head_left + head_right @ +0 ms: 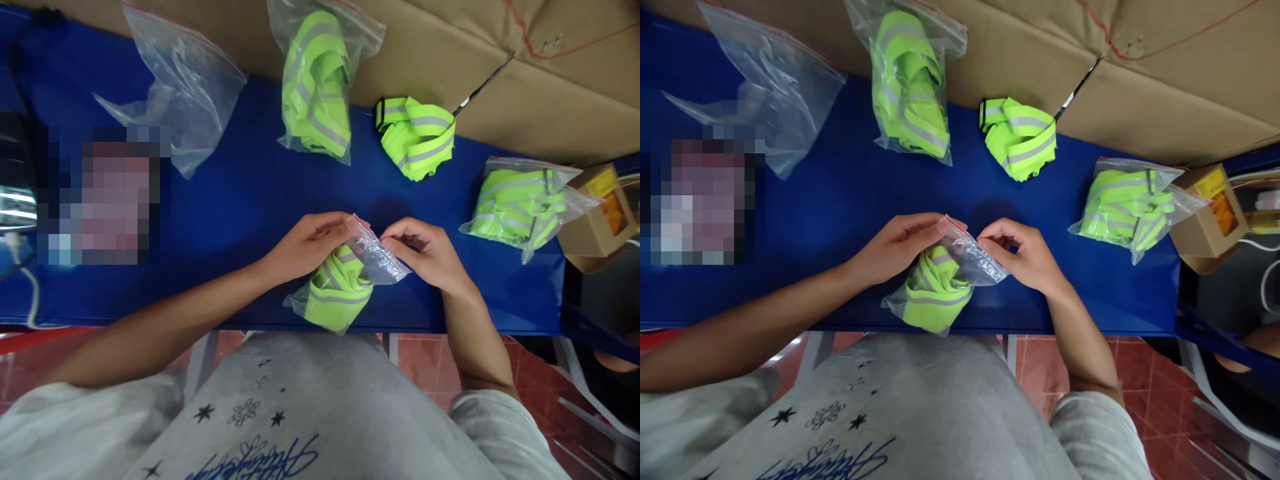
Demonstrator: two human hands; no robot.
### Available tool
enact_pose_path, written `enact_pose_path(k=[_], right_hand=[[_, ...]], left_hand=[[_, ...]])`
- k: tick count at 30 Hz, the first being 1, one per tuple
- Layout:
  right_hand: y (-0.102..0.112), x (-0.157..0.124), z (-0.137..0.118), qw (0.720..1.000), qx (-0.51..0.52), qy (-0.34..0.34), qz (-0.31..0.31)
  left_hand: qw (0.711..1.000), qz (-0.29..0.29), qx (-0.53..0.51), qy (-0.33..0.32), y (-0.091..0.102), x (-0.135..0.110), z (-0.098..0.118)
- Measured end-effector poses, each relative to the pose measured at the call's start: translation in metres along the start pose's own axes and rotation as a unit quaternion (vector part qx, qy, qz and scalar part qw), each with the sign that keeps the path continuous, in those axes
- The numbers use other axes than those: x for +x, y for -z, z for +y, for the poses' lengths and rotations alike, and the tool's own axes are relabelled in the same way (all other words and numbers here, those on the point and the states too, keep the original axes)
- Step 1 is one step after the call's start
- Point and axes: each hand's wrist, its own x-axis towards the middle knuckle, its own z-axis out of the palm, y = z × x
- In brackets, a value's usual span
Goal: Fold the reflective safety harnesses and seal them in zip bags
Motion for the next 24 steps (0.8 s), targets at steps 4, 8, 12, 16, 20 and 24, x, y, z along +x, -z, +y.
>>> enact_pose_path(k=[4, 8, 12, 16, 20, 24], right_hand=[[-0.007, 0.000, 0.004, 1.000, 0.010, 0.011, 0.012], [-0.012, 0.001, 0.009, 1.000, -0.006, 0.015, 0.016], [-0.013, 0.001, 0.010, 1.000, -0.026, 0.014, 0.002], [-0.014, 0.001, 0.008, 1.000, -0.025, 0.012, -0.002], [-0.016, 0.000, 0.006, 1.000, -0.011, 0.015, 0.009], [-0.018, -0.001, 0.006, 1.000, -0.009, 0.022, 0.010]], left_hand=[[0.996, 0.087, 0.023, -0.025, -0.001, 0.002, -0.001], [0.985, 0.123, 0.098, -0.069, 0.001, 0.001, 0.000], [0.988, 0.115, 0.074, -0.077, 0.002, -0.002, 0.001], [0.992, 0.096, 0.050, -0.066, 0.001, -0.001, 0.001], [0.994, 0.087, 0.037, -0.056, 0.000, -0.001, 0.001], [0.990, 0.103, 0.063, -0.067, -0.002, -0.002, 0.002]])
